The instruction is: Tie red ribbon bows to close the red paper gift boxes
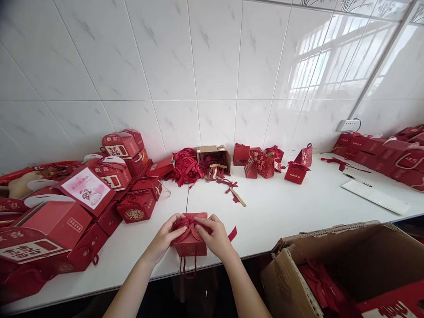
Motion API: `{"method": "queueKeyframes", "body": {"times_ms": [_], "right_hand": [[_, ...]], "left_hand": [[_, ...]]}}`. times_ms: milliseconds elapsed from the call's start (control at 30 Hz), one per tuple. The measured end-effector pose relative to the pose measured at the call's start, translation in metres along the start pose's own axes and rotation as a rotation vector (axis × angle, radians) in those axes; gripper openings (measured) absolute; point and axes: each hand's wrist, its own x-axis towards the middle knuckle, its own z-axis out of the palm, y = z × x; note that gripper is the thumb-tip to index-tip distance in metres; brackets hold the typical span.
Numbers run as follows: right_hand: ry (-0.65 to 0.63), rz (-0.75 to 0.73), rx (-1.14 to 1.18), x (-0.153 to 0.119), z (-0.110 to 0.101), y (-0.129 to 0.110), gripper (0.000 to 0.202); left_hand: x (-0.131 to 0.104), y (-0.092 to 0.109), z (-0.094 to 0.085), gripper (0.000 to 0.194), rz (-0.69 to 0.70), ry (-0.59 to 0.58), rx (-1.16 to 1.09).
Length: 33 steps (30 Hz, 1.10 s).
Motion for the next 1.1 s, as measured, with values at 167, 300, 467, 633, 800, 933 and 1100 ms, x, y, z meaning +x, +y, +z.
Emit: {"method": "queueKeyframes", "body": {"times_ms": [167, 300, 467, 633, 800, 933, 1100], "right_hand": [[0.013, 0.017, 0.03, -0.001, 0.001, -0.001, 0.027], [0.02, 0.022, 0.038, -0.001, 0.003, -0.002, 0.027], [0.081, 0.035, 0.071, -0.002, 0.003, 0.001, 0.038], [0.074, 0.16, 0.083, -0.001, -0.004, 0.003, 0.033], [-0.037, 0.209, 0.093, 0.005, -0.015, 0.004, 0.048], [-0.15, 0.205, 0.177, 0.005, -0.02, -0.005, 0.048], [-0.135, 0.215, 0.252, 0.005, -0.023, -0.006, 0.046]], "left_hand": [[0.0, -0.005, 0.0, 0.017, -0.011, 0.049, 0.055], [-0.003, -0.007, 0.003, 0.019, 0.019, 0.068, 0.068], [-0.005, -0.008, -0.002, 0.036, -0.001, 0.271, 0.296], [-0.005, -0.005, -0.009, 0.035, -0.045, 0.139, 0.36], [-0.005, -0.001, -0.008, 0.037, -0.085, 0.06, 0.126], [-0.003, -0.006, -0.005, 0.039, -0.095, 0.061, -0.073], [0.002, -0.015, -0.01, 0.037, -0.132, 0.0, -0.224]]}}
